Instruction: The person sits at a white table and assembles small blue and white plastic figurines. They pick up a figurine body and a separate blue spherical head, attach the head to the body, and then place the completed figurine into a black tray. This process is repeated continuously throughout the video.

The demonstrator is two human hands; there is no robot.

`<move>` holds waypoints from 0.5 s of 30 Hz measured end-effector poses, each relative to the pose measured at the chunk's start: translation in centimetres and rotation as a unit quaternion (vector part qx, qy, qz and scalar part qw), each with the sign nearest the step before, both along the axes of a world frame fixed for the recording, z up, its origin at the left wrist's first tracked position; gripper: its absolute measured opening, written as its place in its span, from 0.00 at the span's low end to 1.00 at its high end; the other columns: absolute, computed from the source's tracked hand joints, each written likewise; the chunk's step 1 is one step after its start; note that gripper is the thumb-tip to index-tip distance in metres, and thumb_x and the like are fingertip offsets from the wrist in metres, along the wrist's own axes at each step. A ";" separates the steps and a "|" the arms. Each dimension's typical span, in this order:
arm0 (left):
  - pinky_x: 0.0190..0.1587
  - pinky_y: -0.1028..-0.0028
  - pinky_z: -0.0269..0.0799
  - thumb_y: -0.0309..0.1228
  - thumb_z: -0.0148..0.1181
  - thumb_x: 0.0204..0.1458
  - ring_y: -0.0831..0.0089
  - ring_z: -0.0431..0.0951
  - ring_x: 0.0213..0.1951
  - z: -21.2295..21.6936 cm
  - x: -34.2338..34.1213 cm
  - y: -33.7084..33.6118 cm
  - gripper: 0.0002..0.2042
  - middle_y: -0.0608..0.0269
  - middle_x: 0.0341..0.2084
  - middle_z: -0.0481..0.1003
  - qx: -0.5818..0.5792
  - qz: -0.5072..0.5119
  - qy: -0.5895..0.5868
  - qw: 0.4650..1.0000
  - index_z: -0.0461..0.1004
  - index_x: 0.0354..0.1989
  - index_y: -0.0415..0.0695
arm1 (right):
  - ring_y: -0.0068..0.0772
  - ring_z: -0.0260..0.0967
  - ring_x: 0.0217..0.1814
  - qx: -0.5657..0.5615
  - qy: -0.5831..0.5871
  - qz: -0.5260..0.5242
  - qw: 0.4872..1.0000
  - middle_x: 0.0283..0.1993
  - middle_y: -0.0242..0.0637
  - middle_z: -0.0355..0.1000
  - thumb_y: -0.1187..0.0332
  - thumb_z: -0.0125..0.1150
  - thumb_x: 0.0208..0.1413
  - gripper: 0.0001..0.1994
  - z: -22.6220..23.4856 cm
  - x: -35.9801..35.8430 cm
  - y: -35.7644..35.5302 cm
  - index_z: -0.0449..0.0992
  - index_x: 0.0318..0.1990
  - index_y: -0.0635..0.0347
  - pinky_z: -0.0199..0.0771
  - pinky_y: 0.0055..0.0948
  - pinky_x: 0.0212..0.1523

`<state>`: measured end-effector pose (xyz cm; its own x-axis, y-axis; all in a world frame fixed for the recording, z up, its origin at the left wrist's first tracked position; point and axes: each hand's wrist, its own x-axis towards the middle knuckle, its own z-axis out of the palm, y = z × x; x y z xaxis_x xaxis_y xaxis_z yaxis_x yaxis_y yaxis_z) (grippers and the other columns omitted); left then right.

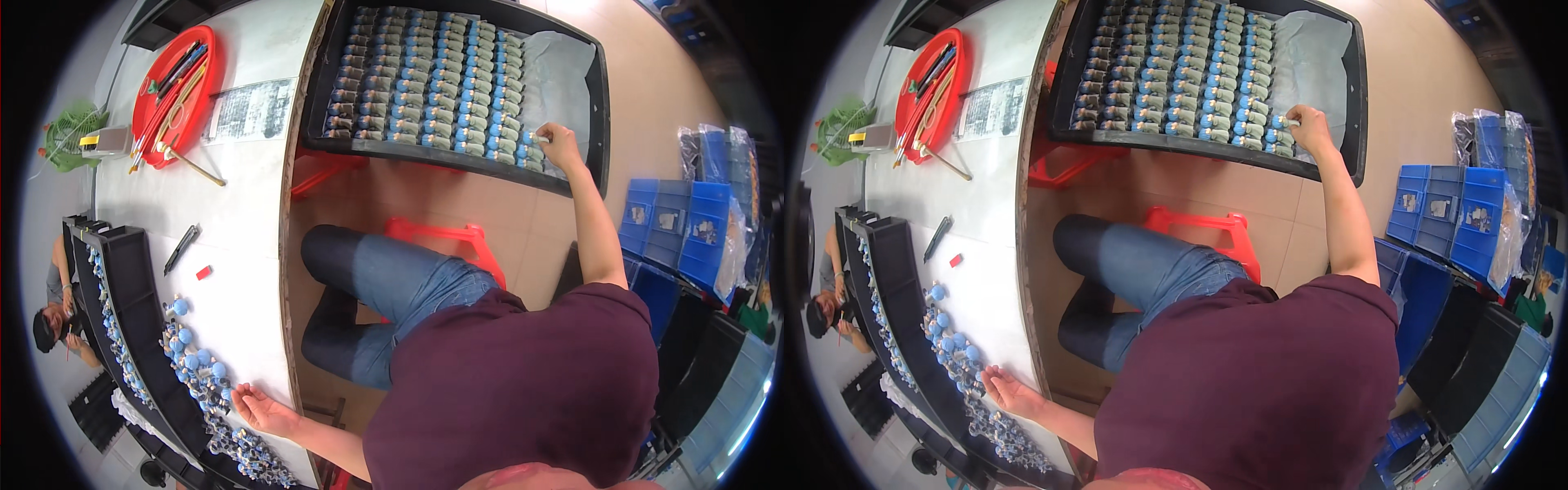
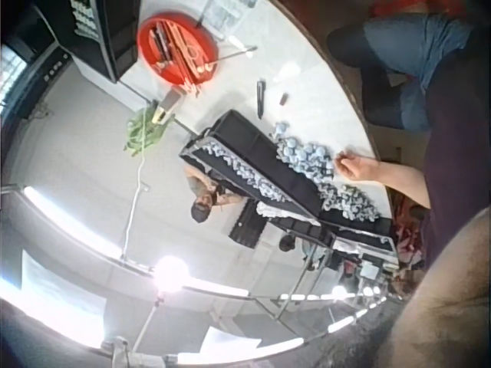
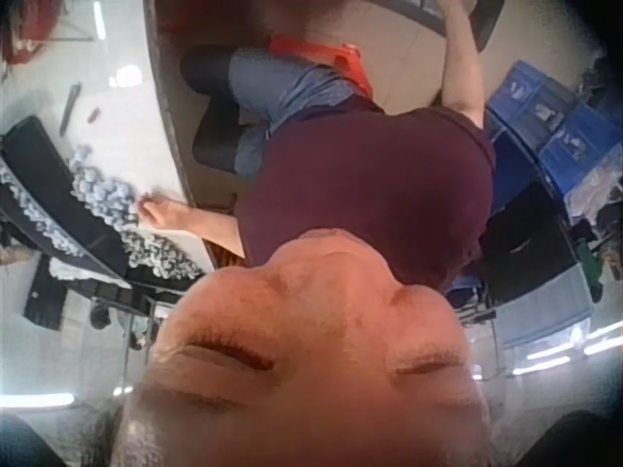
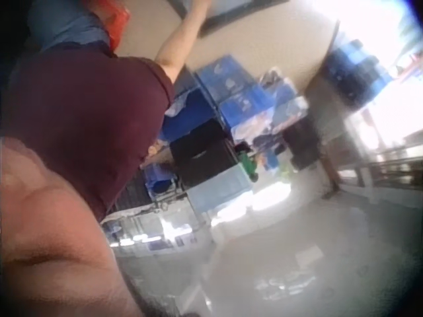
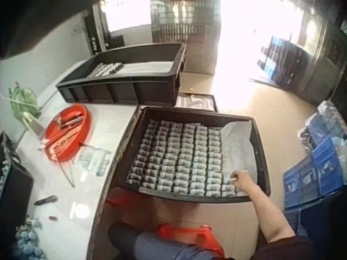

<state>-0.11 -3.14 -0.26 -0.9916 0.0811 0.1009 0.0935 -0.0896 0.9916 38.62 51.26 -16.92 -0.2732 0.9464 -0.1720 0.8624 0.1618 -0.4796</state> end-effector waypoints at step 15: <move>0.43 0.76 0.68 0.18 0.48 0.50 0.72 0.71 0.39 0.0 0.2 0.6 0.11 0.56 0.36 0.72 0.029 0.037 0.000 0.999 0.68 0.42 0.34 | 0.45 0.69 0.38 0.104 -0.147 0.184 0.966 0.35 0.47 0.71 0.67 0.61 0.38 0.15 -3.0 2.2 2.7 0.71 0.36 0.64 0.67 0.38 0.40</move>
